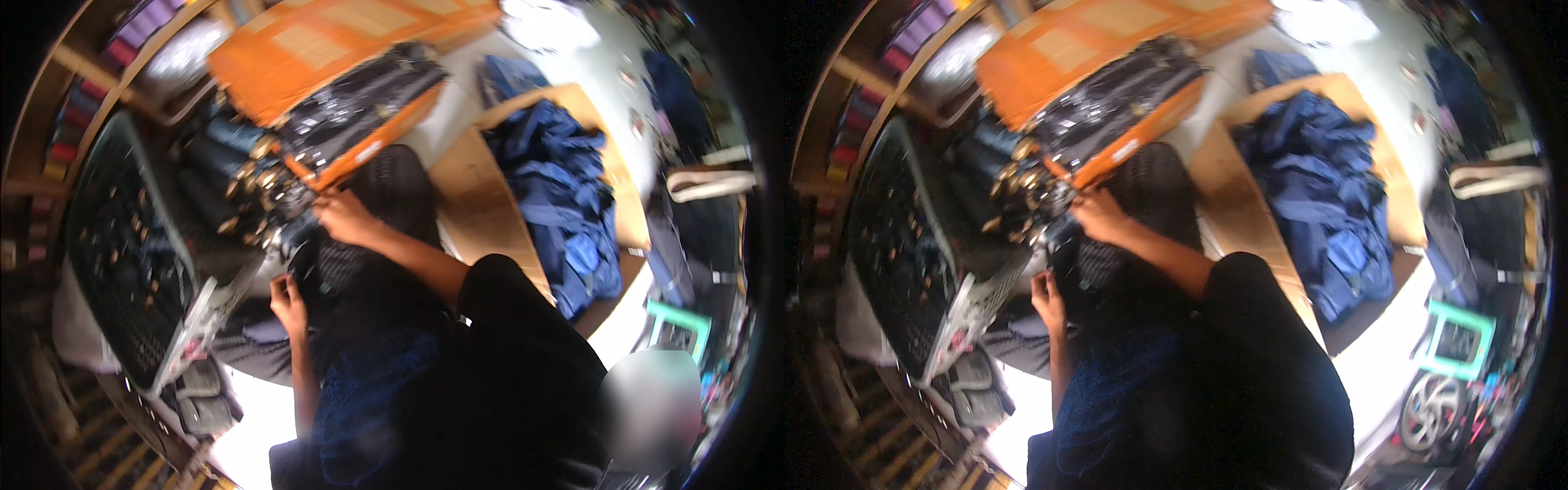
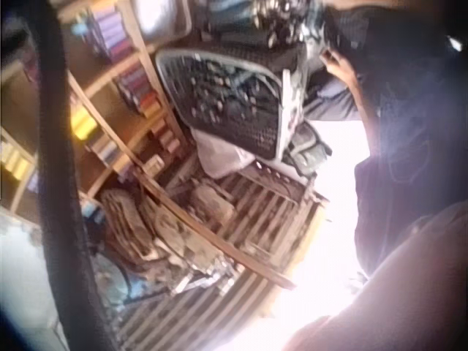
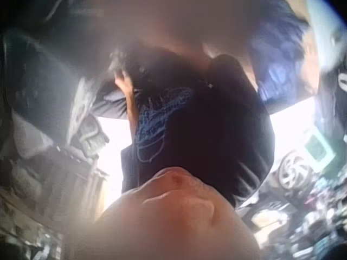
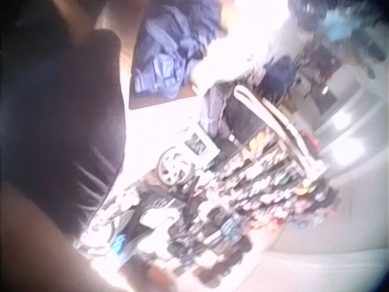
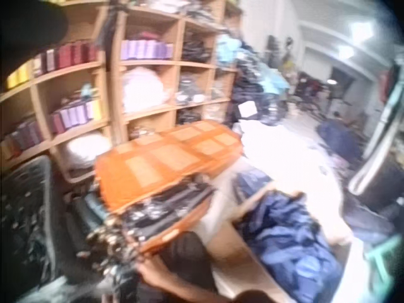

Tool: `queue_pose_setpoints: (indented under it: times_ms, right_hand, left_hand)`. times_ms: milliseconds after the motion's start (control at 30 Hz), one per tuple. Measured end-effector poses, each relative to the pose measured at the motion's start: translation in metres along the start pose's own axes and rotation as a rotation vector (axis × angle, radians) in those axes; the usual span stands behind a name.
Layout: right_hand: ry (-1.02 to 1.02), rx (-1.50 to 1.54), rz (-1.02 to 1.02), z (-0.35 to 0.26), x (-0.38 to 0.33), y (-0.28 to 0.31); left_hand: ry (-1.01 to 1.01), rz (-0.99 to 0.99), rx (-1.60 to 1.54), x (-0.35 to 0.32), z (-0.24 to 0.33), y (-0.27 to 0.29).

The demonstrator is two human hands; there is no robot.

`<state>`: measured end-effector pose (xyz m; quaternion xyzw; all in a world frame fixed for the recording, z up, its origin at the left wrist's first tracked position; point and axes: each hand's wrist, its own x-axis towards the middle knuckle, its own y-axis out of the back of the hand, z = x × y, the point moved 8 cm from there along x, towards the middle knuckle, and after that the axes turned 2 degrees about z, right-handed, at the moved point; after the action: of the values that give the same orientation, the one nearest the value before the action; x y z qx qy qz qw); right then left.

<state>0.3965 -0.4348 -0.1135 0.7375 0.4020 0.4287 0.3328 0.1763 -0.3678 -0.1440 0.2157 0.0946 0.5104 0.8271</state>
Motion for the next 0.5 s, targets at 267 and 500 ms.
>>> queue_pose_setpoints:
  times_ms: [267,500]
  right_hand:
    - [-0.199,0.57,0.093,-0.061,-0.087,0.271]
    - [-0.909,-0.665,0.291,0.123,-0.252,0.428]
  left_hand:
    - [-0.326,-0.174,0.158,0.004,0.06,-0.029]
    - [-0.853,-0.394,0.038,0.003,0.229,-0.096]
